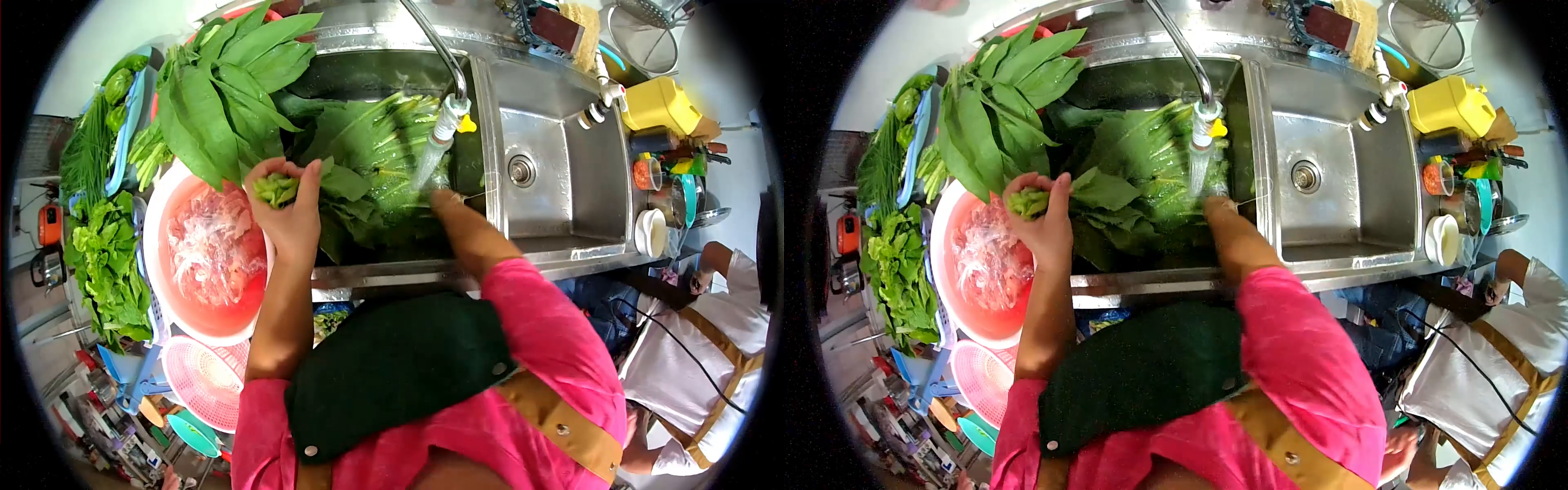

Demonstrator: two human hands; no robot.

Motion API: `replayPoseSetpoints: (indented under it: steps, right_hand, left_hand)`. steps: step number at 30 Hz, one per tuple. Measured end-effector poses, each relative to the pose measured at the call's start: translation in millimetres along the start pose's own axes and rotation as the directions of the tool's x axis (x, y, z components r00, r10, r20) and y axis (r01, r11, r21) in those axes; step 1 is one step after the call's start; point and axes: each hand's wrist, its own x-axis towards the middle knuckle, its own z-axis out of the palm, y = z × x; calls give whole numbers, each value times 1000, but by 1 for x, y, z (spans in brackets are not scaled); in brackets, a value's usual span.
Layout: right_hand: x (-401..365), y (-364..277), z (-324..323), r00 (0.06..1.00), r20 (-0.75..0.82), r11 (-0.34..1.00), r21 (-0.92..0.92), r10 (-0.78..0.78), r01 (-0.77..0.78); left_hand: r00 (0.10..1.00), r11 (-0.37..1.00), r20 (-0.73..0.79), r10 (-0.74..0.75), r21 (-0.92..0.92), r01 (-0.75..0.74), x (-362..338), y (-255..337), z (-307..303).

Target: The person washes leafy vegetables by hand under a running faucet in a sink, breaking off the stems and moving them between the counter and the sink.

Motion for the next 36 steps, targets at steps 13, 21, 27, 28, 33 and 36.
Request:
replayPoseSetpoints:
  steps: [13, 21, 27, 28, 33, 36]
  right_hand:
    - [-215, 14, -146, 834, -303, 865, -364, -461, 346]
    - [-290, 21, -212, 627, -509, 801, -265, -589, 537]
    - [-274, 27, -204, 810, -232, 407, 770, -539, 491]
    - [-273, 27, -201, 812, -149, 230, 916, -564, 328]
    - [-248, 7, -178, 644, -10, -95, 991, -765, -97]
    - [-254, -8, -184, 523, -178, -22, 957, -833, 289]
  left_hand:
    - [913, 978, 403, -54, 207, -33, -26, -18, -5]
    - [705, 974, 707, 59, 115, -197, -42, 11, 39]
    - [736, 937, 672, 79, 202, -284, -58, 12, 59]
    - [745, 932, 663, 82, 213, -292, -59, 16, 57]
    - [796, 886, 552, 248, 203, -417, -49, 25, 36]
    - [831, 948, 548, 97, 202, -244, -42, 30, 17]
